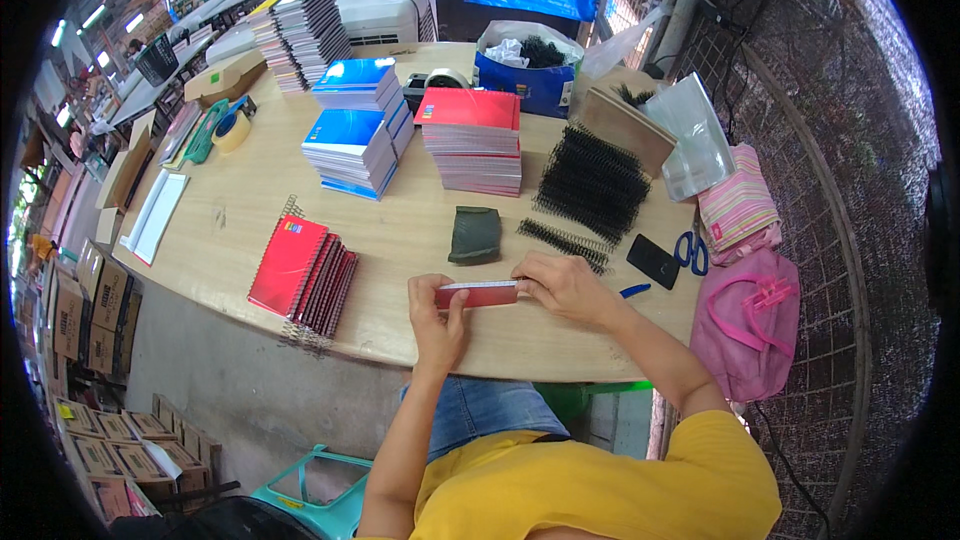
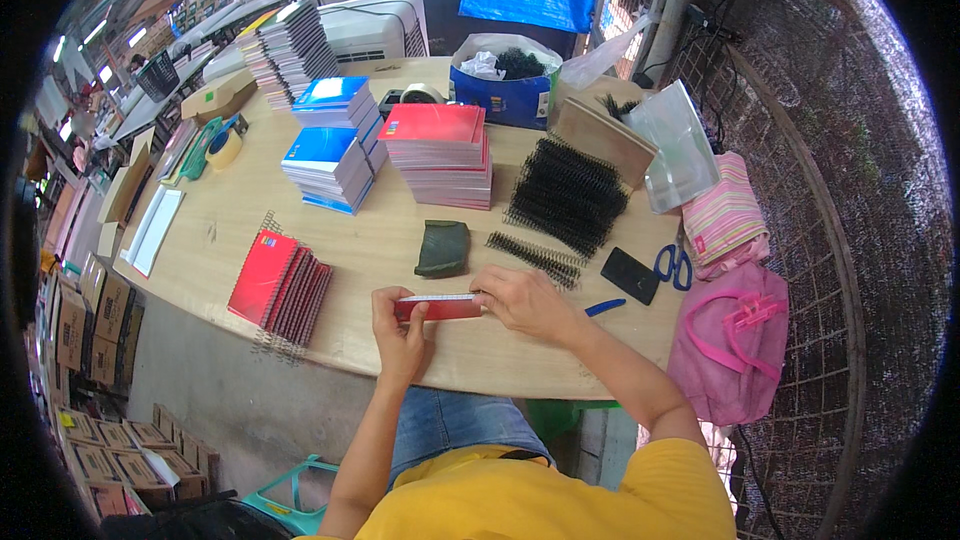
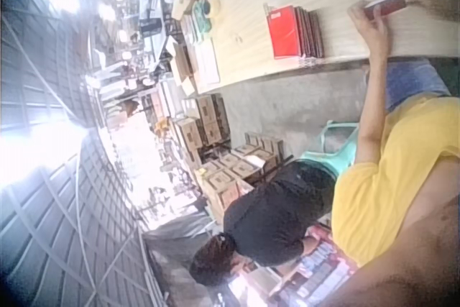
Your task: The person assembles notebooks by aligning a stack of pages with a cover and threading a wire spiral through the punched holes by hand.
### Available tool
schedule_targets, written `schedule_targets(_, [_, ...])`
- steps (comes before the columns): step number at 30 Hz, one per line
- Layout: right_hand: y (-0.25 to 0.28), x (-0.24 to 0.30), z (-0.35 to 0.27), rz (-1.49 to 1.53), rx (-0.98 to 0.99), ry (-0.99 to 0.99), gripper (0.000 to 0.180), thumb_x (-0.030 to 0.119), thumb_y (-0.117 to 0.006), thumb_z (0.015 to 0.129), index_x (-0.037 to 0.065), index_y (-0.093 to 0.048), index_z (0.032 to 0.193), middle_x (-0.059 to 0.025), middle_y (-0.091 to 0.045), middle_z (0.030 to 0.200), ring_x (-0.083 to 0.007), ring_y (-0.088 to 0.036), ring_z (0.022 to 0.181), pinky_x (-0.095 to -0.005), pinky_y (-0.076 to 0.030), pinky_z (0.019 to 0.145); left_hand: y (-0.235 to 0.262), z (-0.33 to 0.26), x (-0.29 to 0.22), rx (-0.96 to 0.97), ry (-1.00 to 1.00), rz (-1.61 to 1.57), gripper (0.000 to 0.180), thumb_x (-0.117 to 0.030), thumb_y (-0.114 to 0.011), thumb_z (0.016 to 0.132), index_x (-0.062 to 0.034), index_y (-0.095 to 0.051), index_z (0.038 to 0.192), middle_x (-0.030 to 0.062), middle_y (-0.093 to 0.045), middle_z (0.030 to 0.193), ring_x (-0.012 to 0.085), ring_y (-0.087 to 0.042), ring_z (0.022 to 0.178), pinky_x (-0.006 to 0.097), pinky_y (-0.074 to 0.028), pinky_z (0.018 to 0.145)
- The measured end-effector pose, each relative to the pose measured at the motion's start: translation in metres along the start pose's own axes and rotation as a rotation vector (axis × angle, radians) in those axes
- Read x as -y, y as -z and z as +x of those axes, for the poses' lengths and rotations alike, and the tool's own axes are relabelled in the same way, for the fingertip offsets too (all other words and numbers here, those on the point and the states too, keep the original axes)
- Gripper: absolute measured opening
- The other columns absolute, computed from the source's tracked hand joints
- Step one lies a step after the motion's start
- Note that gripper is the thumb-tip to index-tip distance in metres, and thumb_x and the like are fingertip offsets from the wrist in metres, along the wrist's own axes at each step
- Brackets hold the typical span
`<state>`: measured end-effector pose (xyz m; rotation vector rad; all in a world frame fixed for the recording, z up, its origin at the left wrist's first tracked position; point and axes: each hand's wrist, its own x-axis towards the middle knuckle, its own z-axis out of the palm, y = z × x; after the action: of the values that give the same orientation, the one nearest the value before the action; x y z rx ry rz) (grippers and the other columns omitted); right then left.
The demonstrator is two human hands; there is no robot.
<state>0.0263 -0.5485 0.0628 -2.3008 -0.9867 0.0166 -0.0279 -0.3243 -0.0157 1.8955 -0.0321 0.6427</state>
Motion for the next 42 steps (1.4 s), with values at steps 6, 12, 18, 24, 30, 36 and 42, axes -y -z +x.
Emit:
schedule_targets(6, [-0.001, 0.003, 0.004, -0.186, 0.084, 0.017, 0.034, 0.040, -0.069, 0.089, 0.010, -0.068, 0.104, -0.0092, -0.061, 0.118, -0.0356, -0.056, 0.118, -0.0509, -0.047, 0.096, 0.002, 0.000, -0.001, -0.026, -0.083, 0.037, 0.021, -0.003, -0.071, 0.088, -0.0019, -0.054, 0.100, 0.0089, -0.052, 0.095, 0.0198, -0.054, 0.081, 0.031, -0.046, 0.073])
schedule_targets(12, [-0.016, -0.029, 0.073, -0.353, -0.130, 0.126, 0.057, 0.052, -0.068, 0.087, 0.016, -0.067, 0.131, -0.0271, -0.045, 0.145, -0.0468, -0.046, 0.129, -0.0513, -0.035, 0.113, 0.014, 0.005, 0.001, 0.041, -0.107, 0.006, 0.036, -0.009, -0.080, 0.080, -0.0024, -0.051, 0.101, 0.0103, -0.048, 0.097, 0.0242, -0.051, 0.087, 0.034, -0.046, 0.076])
schedule_targets(18, [0.017, -0.043, 0.074, 0.445, 0.265, -0.115, 0.050, 0.040, -0.066, 0.091, 0.007, -0.068, 0.127, -0.0243, -0.051, 0.139, -0.0352, -0.053, 0.124, -0.0420, -0.040, 0.108, 0.018, 0.009, 0.003, -0.021, -0.049, 0.064, 0.058, -0.021, -0.092, 0.065, -0.0024, -0.050, 0.100, 0.0105, -0.046, 0.096, 0.0266, -0.049, 0.087, 0.036, -0.044, 0.076])
schedule_targets(24, [0.019, -0.037, 0.042, 0.799, 0.400, -0.119, 0.043, 0.034, -0.062, 0.089, -0.003, -0.074, 0.105, -0.0149, -0.059, 0.131, -0.0243, -0.058, 0.114, -0.0374, -0.044, 0.102, 0.020, 0.017, 0.007, 0.055, -0.119, 0.081, 0.058, -0.020, -0.092, 0.064, -0.0030, -0.049, 0.098, 0.0102, -0.045, 0.094, 0.0267, -0.048, 0.085, 0.036, -0.043, 0.076])
schedule_targets(30, [0.004, -0.053, 0.033, 0.617, 0.251, -0.168, 0.036, 0.032, -0.061, 0.094, 0.002, -0.076, 0.106, -0.0114, -0.060, 0.124, -0.0251, -0.058, 0.114, -0.0378, -0.044, 0.101, 0.011, 0.016, 0.005, 0.062, -0.072, 0.005, 0.060, -0.021, -0.093, 0.064, -0.0030, -0.048, 0.100, 0.0079, -0.045, 0.095, 0.0228, -0.047, 0.085, 0.034, -0.043, 0.077])
schedule_targets(36, [0.000, -0.037, 0.034, 0.763, 0.251, -0.085, 0.042, 0.039, -0.064, 0.093, 0.001, -0.071, 0.108, -0.0097, -0.062, 0.116, -0.0204, -0.059, 0.112, -0.0340, -0.045, 0.098, 0.004, 0.011, 0.005, 0.084, -0.076, -0.024, 0.063, -0.019, -0.094, 0.063, -0.0029, -0.047, 0.102, 0.0074, -0.044, 0.096, 0.0214, -0.046, 0.083, 0.033, -0.044, 0.075])
schedule_targets(42, [-0.004, -0.027, 0.035, 1.081, 0.193, -0.307, 0.034, 0.034, -0.065, 0.093, 0.001, -0.075, 0.097, -0.0113, -0.061, 0.117, -0.0229, -0.060, 0.108, -0.0344, -0.045, 0.097, 0.002, 0.008, 0.002, 0.108, -0.079, -0.012, 0.063, -0.018, -0.093, 0.066, -0.0024, -0.046, 0.105, 0.0083, -0.044, 0.096, 0.0212, -0.047, 0.085, 0.033, -0.044, 0.076])
